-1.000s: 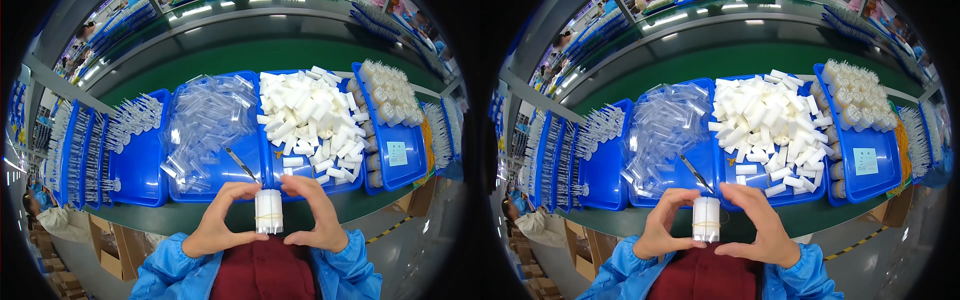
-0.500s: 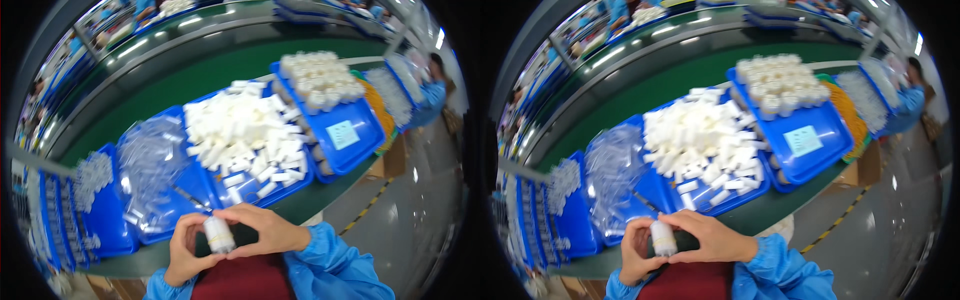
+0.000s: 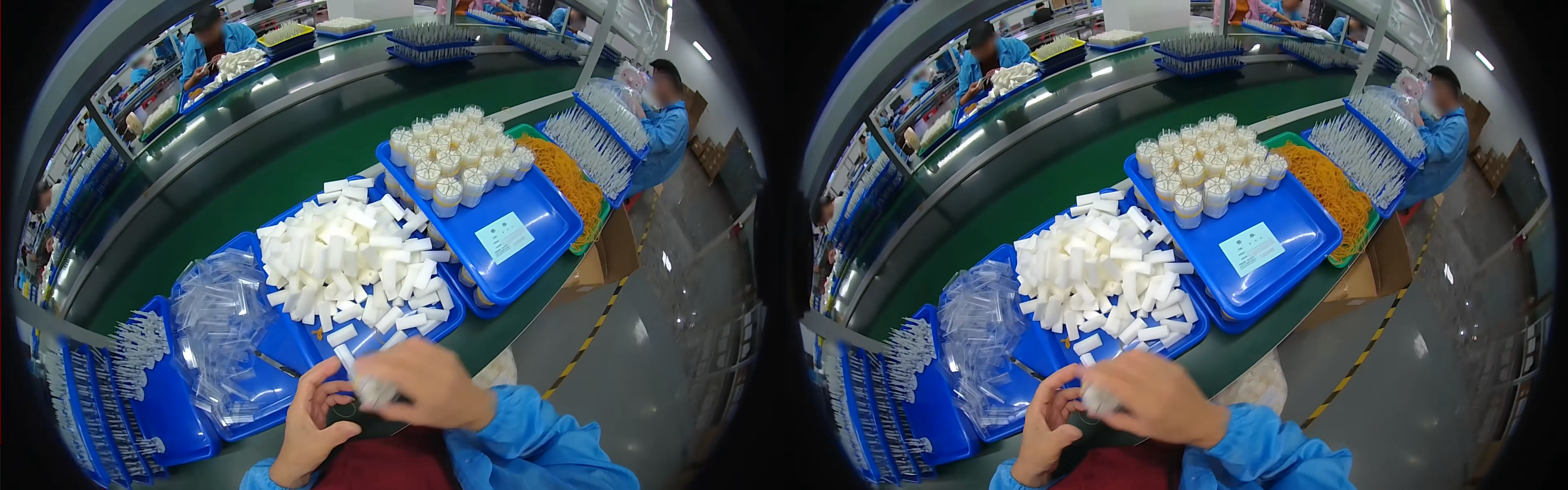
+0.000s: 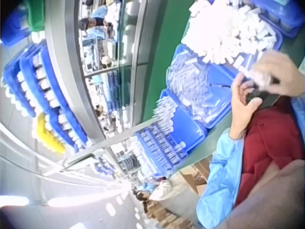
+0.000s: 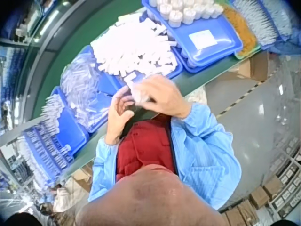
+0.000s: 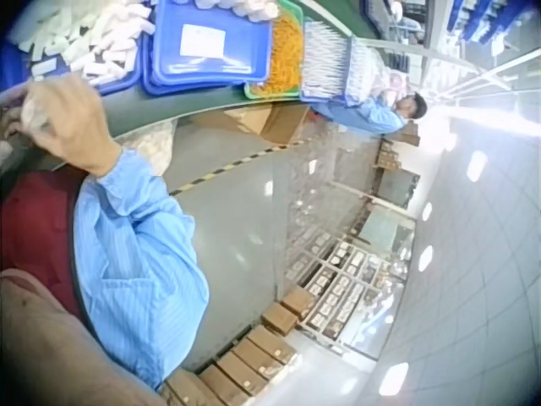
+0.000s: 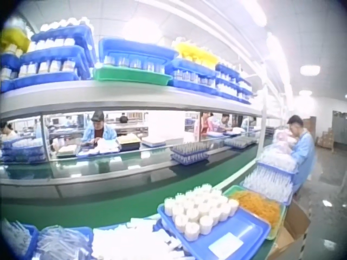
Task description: The worker is assembling small plastic and foam components at a factory workstation.
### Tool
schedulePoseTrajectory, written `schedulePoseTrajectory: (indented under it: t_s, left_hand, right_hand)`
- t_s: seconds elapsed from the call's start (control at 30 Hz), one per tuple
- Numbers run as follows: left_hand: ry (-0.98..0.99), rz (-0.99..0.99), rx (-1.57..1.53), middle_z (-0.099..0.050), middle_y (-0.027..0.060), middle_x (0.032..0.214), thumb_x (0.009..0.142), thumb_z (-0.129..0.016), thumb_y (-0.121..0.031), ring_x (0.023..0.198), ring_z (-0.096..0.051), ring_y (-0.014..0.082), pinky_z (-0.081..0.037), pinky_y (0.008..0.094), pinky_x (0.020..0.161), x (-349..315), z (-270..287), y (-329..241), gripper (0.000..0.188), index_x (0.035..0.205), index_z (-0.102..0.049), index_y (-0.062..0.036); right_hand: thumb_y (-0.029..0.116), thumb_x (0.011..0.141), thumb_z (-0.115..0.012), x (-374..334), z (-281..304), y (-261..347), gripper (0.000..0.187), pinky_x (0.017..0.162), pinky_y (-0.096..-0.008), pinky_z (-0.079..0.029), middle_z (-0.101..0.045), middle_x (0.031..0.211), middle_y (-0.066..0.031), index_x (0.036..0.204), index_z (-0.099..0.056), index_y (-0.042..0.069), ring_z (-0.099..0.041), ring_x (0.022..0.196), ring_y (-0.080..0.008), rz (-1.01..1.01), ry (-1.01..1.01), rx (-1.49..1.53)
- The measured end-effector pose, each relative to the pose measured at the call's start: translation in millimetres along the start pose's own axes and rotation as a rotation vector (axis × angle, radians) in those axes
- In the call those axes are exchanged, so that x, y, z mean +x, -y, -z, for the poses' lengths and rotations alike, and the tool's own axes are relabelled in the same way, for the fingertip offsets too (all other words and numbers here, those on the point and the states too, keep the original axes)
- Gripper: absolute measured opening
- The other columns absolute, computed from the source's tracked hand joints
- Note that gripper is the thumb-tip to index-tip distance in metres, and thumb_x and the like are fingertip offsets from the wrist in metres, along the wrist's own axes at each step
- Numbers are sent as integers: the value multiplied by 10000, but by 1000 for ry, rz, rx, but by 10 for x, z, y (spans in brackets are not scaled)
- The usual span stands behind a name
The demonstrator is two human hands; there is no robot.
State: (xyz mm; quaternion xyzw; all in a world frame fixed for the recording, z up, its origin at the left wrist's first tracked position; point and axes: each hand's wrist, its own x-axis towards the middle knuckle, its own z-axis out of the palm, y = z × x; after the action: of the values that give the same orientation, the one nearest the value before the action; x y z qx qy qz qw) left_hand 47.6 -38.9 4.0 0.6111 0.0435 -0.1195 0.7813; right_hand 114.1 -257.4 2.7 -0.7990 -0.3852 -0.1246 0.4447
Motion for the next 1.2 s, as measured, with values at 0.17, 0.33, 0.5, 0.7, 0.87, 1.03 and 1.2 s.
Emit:
schedulePoseTrajectory:
  t_s: [0.17,0.33,0.5,0.7,0.87,1.03,1.2]
  left_hand:
    - [59,157,46,-538,159,1377,856,-778,-87,1170,-602,210,-491,333,991,-157,66,-71,648,1407,-457,29]
    - [100,245,96,-645,131,1223,921,-712,-44,1044,-657,160,-533,285,903,-216,121,54,435,1321,-554,21]
    - [93,357,146,-705,93,1028,956,-702,-120,924,-683,139,-553,262,831,-473,307,93,273,1178,-626,20]
    - [238,718,547,-713,102,953,1015,-612,-223,894,-699,162,-554,324,771,-1168,788,246,232,1073,-675,-8]
    - [447,872,847,-713,172,1033,974,-531,-215,988,-672,360,-527,423,898,-1785,1069,601,269,1110,-683,-39]
    - [559,818,1340,-725,195,1008,929,-563,-261,952,-708,367,-568,464,806,-2748,1389,1376,288,1038,-698,-32]
    - [173,423,1233,-699,160,803,927,-613,-263,751,-695,370,-559,457,660,-1966,1099,530,201,942,-690,-78]
  right_hand:
    - [144,779,-855,208,1069,-695,554,869,-351,-520,-684,1122,-115,1241,-574,27,-656,1010,-218,-357,-658,-167]
    - [210,816,-830,270,1966,-1750,532,825,-374,-515,-688,1093,-164,1224,-563,-5,-663,970,-282,-566,-590,-586]
    - [231,837,-809,174,2017,-2176,590,947,-421,-495,-640,1223,-227,1305,-559,-28,-631,1100,-358,-400,-537,-875]
    - [43,939,-678,372,962,-562,206,841,-329,-516,-707,1060,-103,1142,-671,6,-654,956,-182,-271,-404,-349]
    - [64,778,-762,435,131,-342,252,727,-384,-451,-664,916,-58,1020,-698,92,-604,855,-265,11,226,-440]
    - [78,779,-733,534,-39,-370,178,763,-403,-426,-618,863,-62,945,-670,98,-581,859,-273,-1,379,-537]
    - [23,775,-712,593,-308,-216,184,752,-417,-409,-623,863,-79,949,-674,72,-567,847,-281,92,352,-475]
